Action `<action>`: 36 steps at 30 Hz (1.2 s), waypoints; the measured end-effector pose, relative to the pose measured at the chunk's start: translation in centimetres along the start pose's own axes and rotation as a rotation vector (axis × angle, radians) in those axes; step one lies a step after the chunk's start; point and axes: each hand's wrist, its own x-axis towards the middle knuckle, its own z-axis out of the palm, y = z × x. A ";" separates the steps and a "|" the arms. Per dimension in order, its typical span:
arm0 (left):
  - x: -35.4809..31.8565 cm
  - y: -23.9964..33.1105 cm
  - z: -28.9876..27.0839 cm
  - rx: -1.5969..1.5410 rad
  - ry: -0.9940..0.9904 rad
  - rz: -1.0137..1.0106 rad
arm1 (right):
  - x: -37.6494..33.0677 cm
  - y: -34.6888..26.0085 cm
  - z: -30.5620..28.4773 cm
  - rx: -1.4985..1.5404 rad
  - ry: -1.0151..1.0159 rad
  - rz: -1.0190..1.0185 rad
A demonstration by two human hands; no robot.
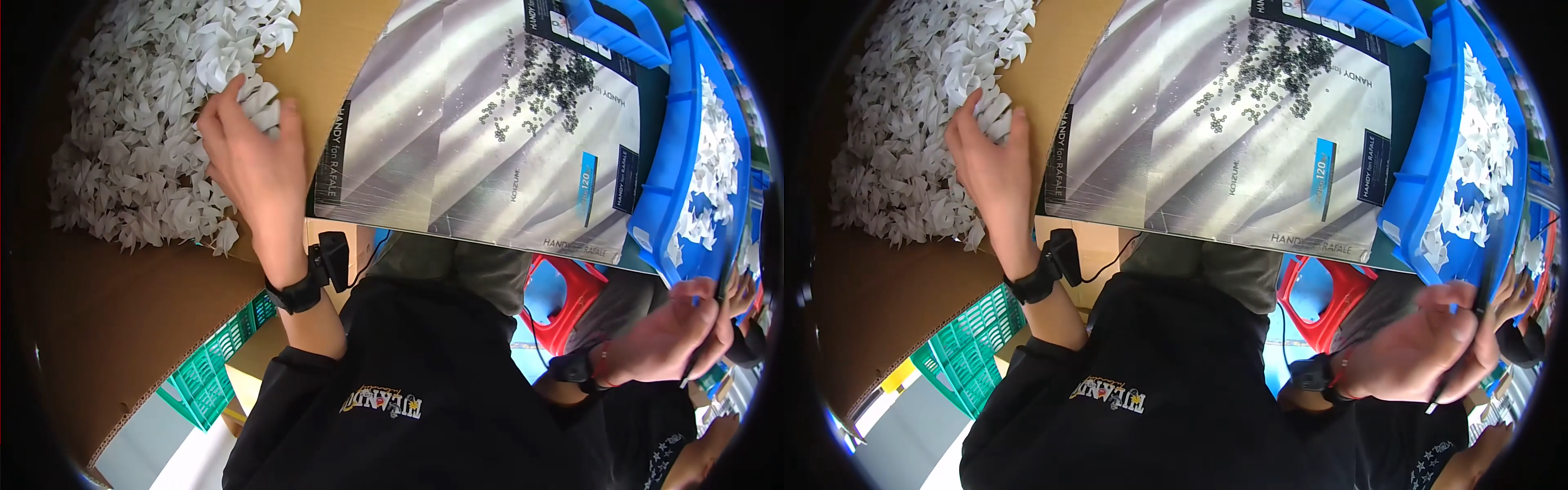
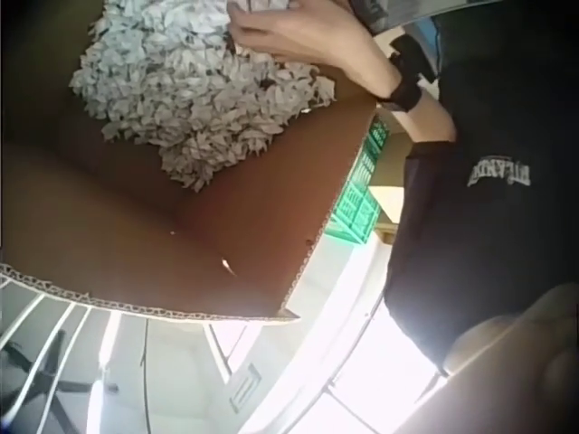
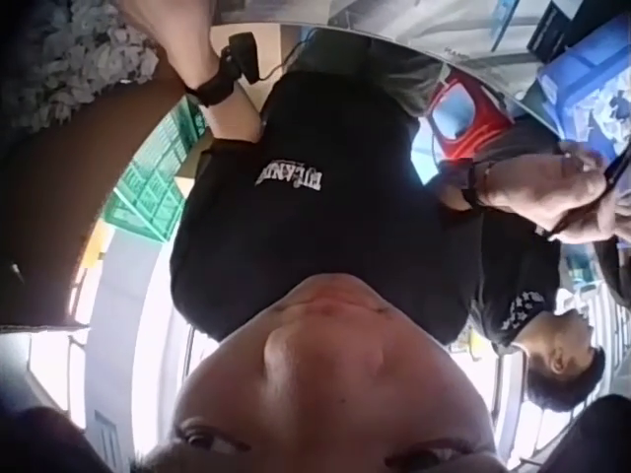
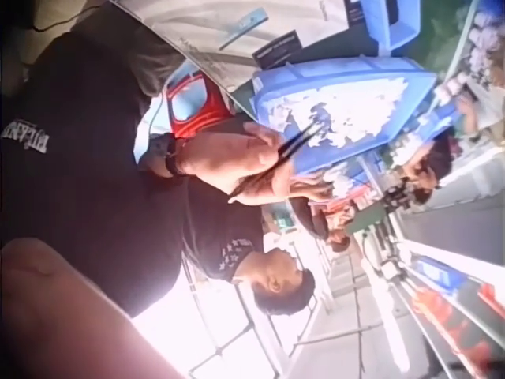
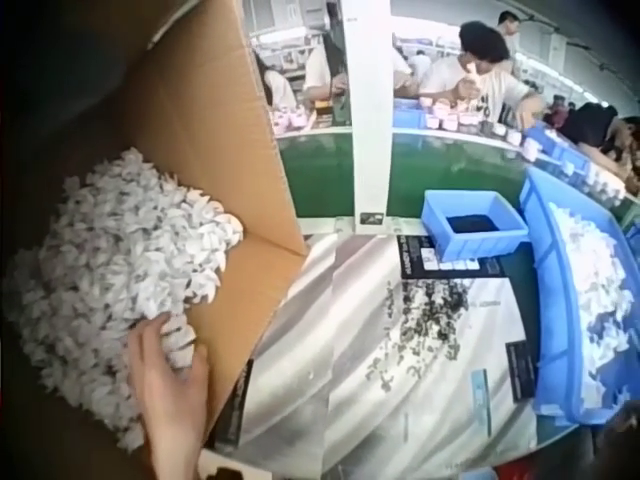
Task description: The person picks up a white fan blade from a box, places it on the work surface, and uses tweezers to insert a small black ring into its center.
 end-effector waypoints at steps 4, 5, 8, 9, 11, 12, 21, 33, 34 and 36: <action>0.9 -0.6 -0.4 -0.103 -0.014 -0.059 | -3.6 -1.1 2.2 0.160 -0.191 0.133; 0.9 -0.6 -0.3 -0.104 -0.020 -0.021 | -4.0 -1.0 2.1 0.180 -0.298 0.130; 0.9 -0.4 -0.4 -0.103 -0.032 0.061 | -4.9 -0.4 2.1 0.158 -0.341 0.145; 0.9 -0.5 -0.5 -0.116 0.026 0.097 | -5.1 -0.2 2.2 0.150 -0.366 0.152; 0.7 -0.3 -0.7 -0.146 0.140 0.168 | -5.5 0.0 2.3 0.155 -0.351 0.178; 0.5 0.4 -1.2 -0.149 0.138 0.173 | -5.7 0.1 2.3 0.164 -0.340 0.202; -2.0 5.5 -2.8 -1.166 -0.442 -0.413 | -6.6 0.8 2.6 0.268 -0.343 0.427; -4.3 6.6 -1.8 -0.637 -0.541 0.457 | -7.4 1.7 2.9 0.287 -0.348 0.543; -4.4 6.1 -1.8 -0.635 -0.549 0.491 | -7.3 1.7 3.0 0.286 -0.349 0.544; -4.5 5.6 -2.2 -0.631 -0.559 0.523 | -7.2 1.5 3.3 0.285 -0.369 0.548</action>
